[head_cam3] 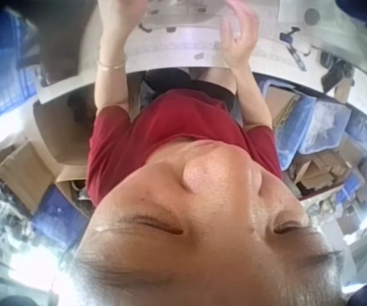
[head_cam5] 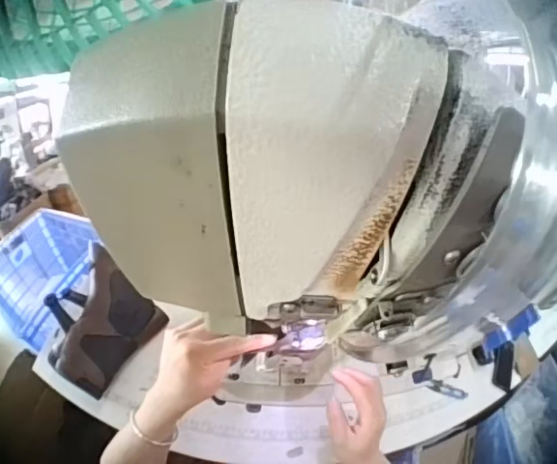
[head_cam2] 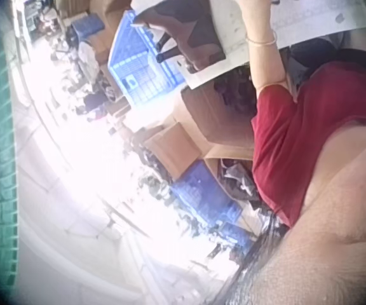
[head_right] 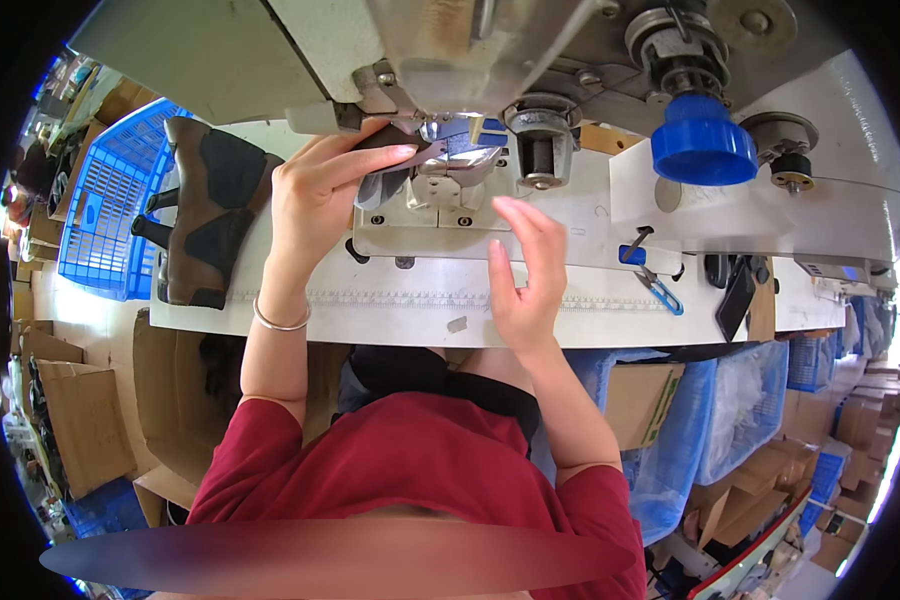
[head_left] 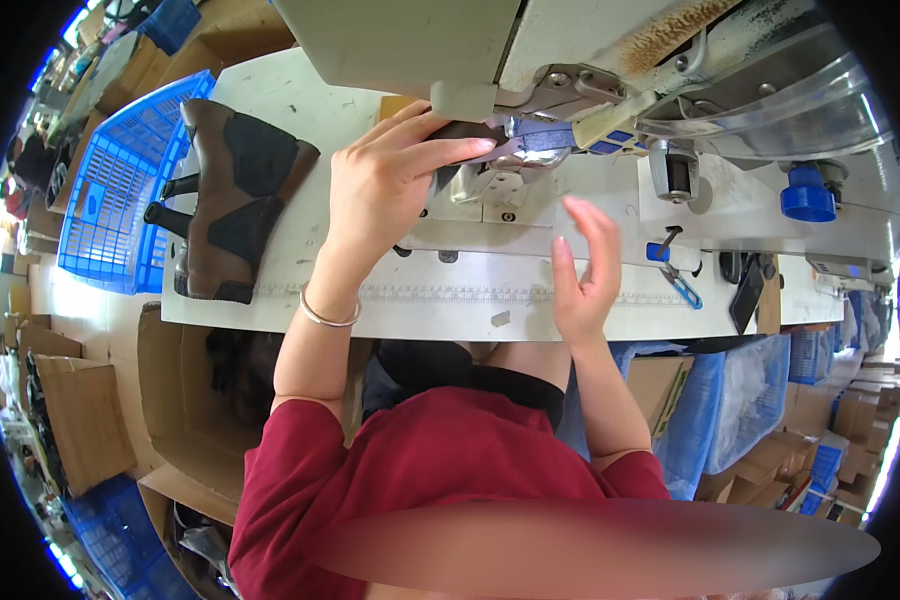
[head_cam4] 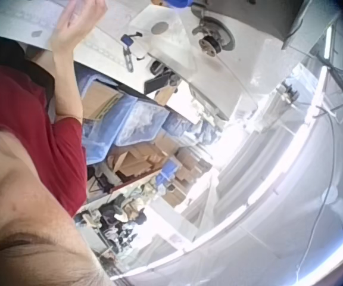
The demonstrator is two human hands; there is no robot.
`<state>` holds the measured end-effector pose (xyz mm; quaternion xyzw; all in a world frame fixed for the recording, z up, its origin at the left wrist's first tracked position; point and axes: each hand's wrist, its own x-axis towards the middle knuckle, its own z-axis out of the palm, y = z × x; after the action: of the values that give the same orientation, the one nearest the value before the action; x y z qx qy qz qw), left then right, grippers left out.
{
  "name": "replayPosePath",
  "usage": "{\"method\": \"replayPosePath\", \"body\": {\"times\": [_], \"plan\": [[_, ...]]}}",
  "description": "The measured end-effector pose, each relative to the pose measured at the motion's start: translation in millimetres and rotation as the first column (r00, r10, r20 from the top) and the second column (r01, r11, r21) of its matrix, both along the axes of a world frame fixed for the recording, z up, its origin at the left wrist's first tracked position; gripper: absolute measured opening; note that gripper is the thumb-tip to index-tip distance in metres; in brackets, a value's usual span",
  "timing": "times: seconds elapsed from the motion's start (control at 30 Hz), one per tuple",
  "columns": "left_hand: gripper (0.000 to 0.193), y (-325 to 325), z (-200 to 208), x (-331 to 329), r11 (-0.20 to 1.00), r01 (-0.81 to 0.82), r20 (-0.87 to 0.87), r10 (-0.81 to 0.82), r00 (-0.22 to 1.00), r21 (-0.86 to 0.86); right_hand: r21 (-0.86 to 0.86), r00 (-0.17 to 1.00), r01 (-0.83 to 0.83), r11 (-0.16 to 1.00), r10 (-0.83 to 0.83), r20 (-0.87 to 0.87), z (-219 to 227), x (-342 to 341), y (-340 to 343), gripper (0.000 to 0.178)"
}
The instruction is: The person sews boot uppers using a sewing machine, guiding each piece under the needle and retrieving additional boot parts from a cardboard box.
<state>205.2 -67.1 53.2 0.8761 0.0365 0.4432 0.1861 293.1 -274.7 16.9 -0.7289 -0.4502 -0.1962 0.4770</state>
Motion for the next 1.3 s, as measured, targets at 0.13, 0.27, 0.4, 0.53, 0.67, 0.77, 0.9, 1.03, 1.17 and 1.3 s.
{"method": "replayPosePath", "body": {"times": [0.13,0.27,0.4,0.53,0.67,0.77,0.9,1.03,1.17,1.3], "plan": [[0.039,-4.3,-5.4,-4.6,0.998,-0.031,-0.029,0.029,0.999,-0.057,0.298,0.590,-0.306,0.904,0.426,-0.686,0.6,-12.4,12.9,0.033],[0.037,-20.5,-10.4,-32.2,0.984,-0.178,0.047,0.178,0.983,0.009,0.724,-0.032,-0.280,0.630,0.748,-0.663,13.5,-26.1,53.8,0.045],[0.035,-74.1,-14.0,-71.9,0.893,-0.434,0.011,0.436,0.900,0.118,0.776,-0.118,-0.074,0.626,0.768,-0.630,22.4,-42.6,92.2,0.036],[0.038,-85.1,5.2,-118.5,0.991,-0.131,-0.324,0.134,0.937,0.031,0.658,0.042,-0.216,0.722,0.680,-0.732,20.0,-39.5,100.3,0.019],[0.049,-46.9,25.7,-139.1,0.789,-0.256,-0.444,0.545,0.711,0.558,0.497,0.047,-0.306,0.812,0.535,-0.844,8.8,-46.5,67.5,0.024],[0.060,-27.8,37.6,-133.7,0.721,-0.188,-0.436,0.582,0.687,0.667,0.507,0.061,-0.319,0.801,0.551,-0.832,6.0,-43.0,44.8,0.027],[0.051,-15.5,48.6,-116.7,0.456,-0.123,-0.201,0.599,0.775,0.882,0.558,-0.012,-0.319,0.766,0.585,-0.811,6.6,-29.4,37.5,0.030],[0.048,-12.1,46.9,-112.8,0.490,-0.114,-0.187,0.523,0.832,0.864,0.579,-0.046,-0.302,0.757,0.595,-0.802,1.9,-30.6,35.2,0.029],[0.042,-14.0,40.2,-116.9,0.507,-0.164,-0.125,0.488,0.864,0.846,0.575,-0.051,-0.309,0.758,0.590,-0.805,-2.7,-35.6,33.2,0.029],[0.042,-12.5,38.3,-117.8,0.477,-0.148,-0.136,0.511,0.849,0.866,0.553,-0.048,-0.279,0.785,0.564,-0.824,-2.7,-36.4,33.1,0.029]]}}
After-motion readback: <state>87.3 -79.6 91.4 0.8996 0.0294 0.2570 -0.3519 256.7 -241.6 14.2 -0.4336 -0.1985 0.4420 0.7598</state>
